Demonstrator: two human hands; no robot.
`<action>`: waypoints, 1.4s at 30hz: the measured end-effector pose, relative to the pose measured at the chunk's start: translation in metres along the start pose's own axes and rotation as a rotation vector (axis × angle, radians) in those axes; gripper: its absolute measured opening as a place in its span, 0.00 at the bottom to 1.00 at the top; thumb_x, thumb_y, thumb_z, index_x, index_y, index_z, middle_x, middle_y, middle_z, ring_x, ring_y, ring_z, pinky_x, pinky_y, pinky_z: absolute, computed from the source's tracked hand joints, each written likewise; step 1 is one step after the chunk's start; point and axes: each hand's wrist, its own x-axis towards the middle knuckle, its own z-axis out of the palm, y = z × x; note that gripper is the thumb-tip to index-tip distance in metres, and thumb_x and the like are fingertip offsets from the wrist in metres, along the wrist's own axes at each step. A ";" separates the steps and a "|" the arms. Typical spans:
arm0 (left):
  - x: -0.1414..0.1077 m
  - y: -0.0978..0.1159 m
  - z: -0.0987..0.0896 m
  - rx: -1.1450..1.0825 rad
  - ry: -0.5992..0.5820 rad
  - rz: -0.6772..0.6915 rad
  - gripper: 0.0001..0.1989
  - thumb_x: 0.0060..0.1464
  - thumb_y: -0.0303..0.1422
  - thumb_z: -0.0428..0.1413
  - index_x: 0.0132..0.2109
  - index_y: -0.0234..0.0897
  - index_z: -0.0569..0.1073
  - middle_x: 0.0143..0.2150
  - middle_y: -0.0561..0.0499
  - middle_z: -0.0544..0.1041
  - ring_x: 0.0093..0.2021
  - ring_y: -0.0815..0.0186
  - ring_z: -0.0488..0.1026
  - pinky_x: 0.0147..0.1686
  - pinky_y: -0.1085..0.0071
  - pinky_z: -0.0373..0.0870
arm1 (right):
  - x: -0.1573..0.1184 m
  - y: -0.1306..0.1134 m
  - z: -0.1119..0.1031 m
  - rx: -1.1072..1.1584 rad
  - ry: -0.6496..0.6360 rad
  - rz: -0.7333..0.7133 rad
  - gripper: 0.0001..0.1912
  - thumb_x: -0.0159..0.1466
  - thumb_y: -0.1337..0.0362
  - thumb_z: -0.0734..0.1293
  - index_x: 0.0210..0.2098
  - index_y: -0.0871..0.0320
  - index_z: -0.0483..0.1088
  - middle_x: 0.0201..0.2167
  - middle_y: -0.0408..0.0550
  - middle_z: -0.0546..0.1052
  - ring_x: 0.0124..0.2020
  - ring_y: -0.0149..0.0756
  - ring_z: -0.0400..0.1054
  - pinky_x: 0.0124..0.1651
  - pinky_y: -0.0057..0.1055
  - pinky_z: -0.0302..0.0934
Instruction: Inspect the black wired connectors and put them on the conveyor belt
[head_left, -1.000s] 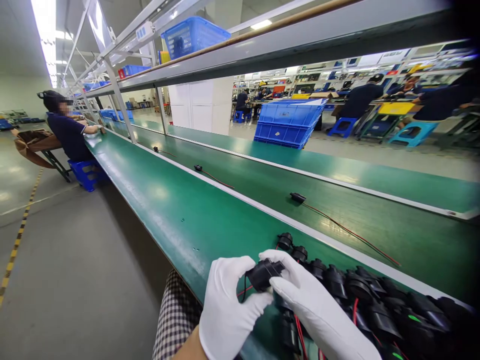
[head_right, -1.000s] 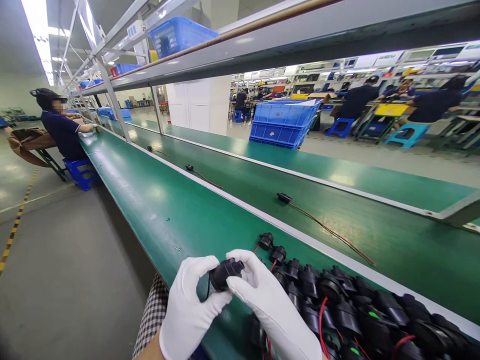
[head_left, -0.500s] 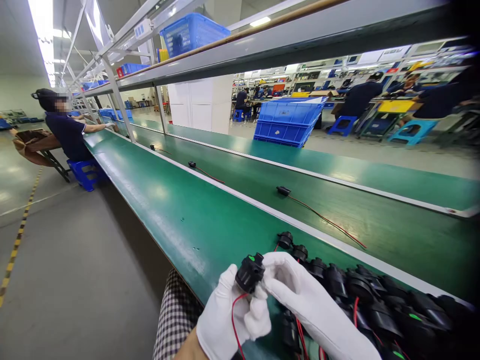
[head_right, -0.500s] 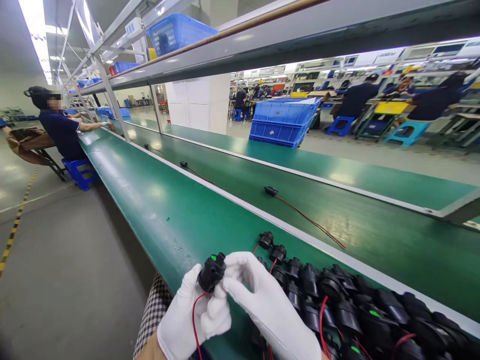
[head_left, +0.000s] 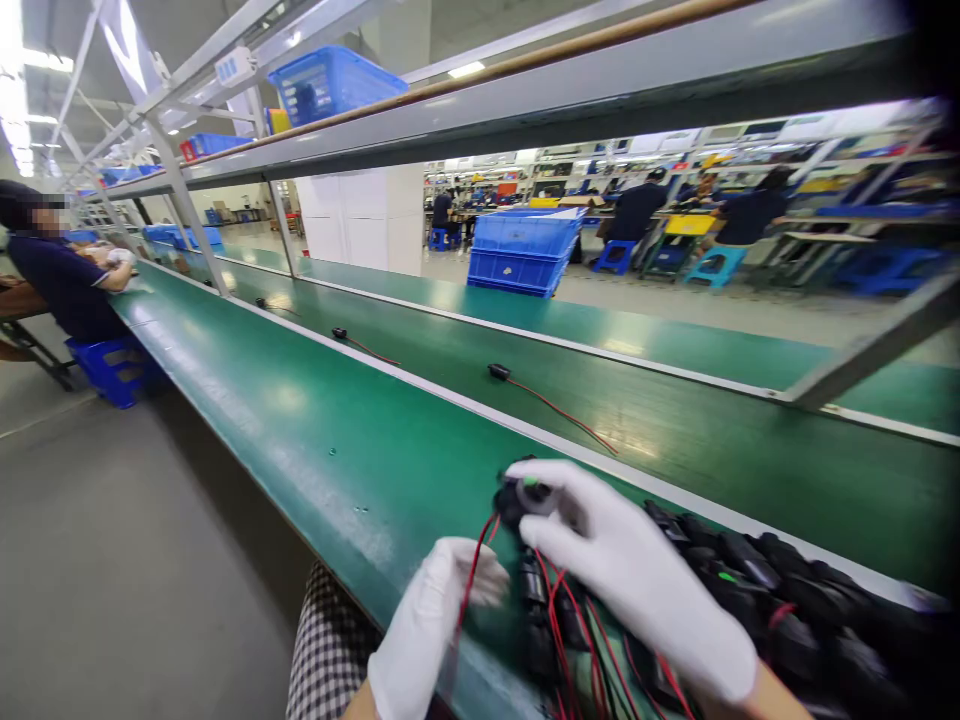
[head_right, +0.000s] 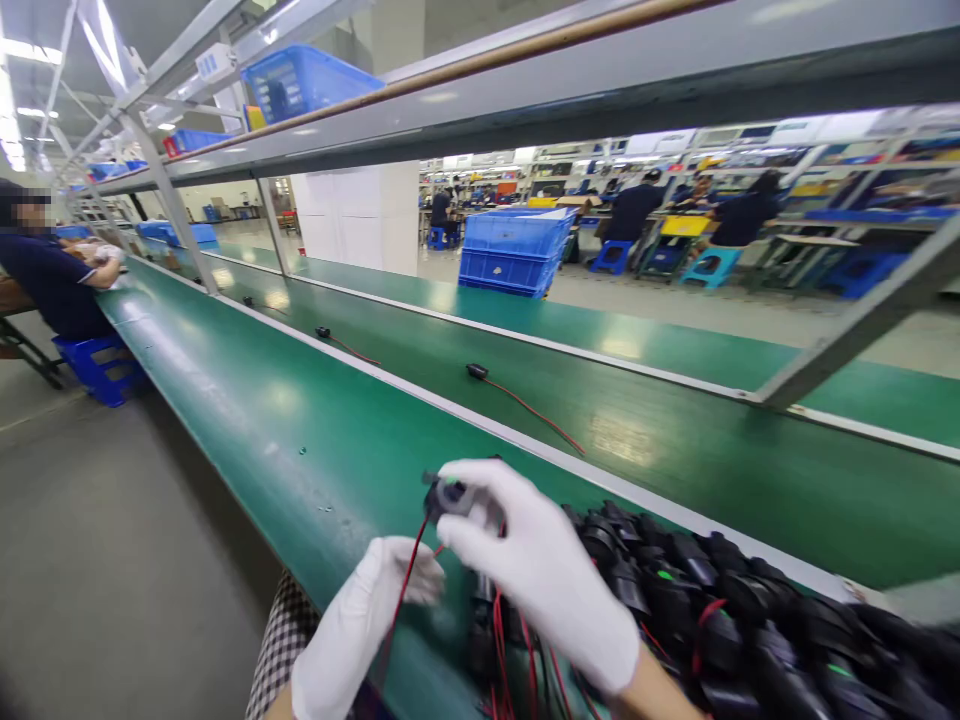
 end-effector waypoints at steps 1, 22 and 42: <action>0.002 -0.003 -0.009 0.062 0.077 0.049 0.23 0.61 0.52 0.47 0.48 0.37 0.71 0.49 0.46 0.76 0.51 0.64 0.71 0.57 0.66 0.62 | 0.007 -0.003 -0.019 -0.178 0.195 -0.016 0.17 0.59 0.56 0.66 0.46 0.54 0.70 0.35 0.47 0.76 0.34 0.43 0.71 0.38 0.39 0.66; 0.031 -0.056 -0.067 0.794 0.451 0.340 0.19 0.63 0.44 0.43 0.49 0.40 0.71 0.53 0.45 0.72 0.56 0.57 0.67 0.62 0.48 0.59 | 0.053 0.164 -0.163 -1.019 0.079 0.387 0.07 0.68 0.61 0.66 0.43 0.58 0.72 0.40 0.47 0.75 0.36 0.33 0.72 0.37 0.30 0.69; 0.038 -0.007 -0.037 0.719 0.343 0.258 0.16 0.62 0.39 0.47 0.50 0.39 0.73 0.53 0.44 0.75 0.55 0.58 0.69 0.61 0.54 0.60 | 0.059 0.040 0.031 -1.120 -0.294 -0.187 0.18 0.59 0.64 0.69 0.48 0.59 0.70 0.38 0.52 0.73 0.38 0.45 0.69 0.38 0.39 0.63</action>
